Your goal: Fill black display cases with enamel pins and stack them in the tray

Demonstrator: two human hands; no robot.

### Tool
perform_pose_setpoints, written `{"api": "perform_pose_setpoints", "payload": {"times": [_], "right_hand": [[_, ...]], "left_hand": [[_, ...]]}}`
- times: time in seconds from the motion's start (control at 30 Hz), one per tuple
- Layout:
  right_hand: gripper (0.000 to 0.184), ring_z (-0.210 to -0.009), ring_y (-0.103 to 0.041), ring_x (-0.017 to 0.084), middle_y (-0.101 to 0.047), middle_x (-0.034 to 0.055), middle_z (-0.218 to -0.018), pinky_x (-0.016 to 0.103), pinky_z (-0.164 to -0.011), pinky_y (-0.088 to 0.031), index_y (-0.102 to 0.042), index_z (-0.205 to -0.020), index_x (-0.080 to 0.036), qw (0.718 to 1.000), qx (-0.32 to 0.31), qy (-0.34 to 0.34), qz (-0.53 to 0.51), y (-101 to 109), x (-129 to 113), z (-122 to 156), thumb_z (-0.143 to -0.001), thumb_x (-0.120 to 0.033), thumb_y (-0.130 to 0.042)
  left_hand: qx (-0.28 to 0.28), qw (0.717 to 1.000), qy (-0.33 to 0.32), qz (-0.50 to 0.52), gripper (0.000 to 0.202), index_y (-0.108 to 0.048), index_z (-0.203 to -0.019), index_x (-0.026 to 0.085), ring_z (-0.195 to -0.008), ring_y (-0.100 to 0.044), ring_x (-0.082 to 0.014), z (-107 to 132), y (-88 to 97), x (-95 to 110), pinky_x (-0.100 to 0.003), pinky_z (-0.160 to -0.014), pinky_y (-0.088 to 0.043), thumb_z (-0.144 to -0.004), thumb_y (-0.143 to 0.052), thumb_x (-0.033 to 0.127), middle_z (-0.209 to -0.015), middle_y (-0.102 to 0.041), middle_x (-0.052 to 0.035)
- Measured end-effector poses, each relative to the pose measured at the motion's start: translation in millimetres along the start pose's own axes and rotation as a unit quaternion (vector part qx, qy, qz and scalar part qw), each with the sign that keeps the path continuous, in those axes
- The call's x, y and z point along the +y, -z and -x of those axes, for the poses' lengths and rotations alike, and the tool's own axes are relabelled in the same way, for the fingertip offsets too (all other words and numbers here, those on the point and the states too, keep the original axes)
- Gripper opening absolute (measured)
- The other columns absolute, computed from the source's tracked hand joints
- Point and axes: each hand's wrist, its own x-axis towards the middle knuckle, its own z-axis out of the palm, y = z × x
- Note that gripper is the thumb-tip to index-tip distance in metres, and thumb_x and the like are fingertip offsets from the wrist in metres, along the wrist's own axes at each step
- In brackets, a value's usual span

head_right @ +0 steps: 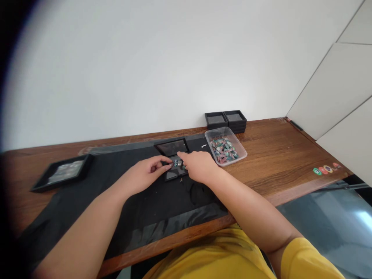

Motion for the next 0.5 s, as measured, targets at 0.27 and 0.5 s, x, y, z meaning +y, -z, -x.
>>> {"api": "perform_pose_setpoints", "payload": {"times": [0.27, 0.5], "right_hand": [[0.045, -0.108, -0.070, 0.028, -0.075, 0.0095, -0.118, 0.037, -0.087, -0.051, -0.060, -0.138, -0.026, 1.000, 0.006, -0.001, 0.000, 0.3, -0.2, -1.1, -0.093, -0.026, -0.060], [0.039, -0.109, -0.069, 0.026, -0.075, 0.0074, -0.118, 0.036, -0.089, -0.051, -0.064, -0.132, -0.028, 1.000, 0.008, -0.013, -0.016, 0.6, -1.4, -1.8, -0.093, -0.028, -0.060]], "left_hand": [[-0.004, 1.000, 0.001, -0.001, 0.044, -0.070, -0.107, 0.026, -0.061, -0.056, -0.0190, 0.9, 1.3, 1.9, -0.029, -0.056, -0.037, -0.089, -0.045, 0.057, -0.067, -0.062, 0.0013], [0.001, 1.000, -0.004, -0.004, 0.044, -0.070, -0.108, 0.026, -0.061, -0.057, -0.0189, 1.0, 0.8, 1.8, -0.029, -0.056, -0.037, -0.089, -0.045, 0.057, -0.066, -0.063, 0.0014]]}}
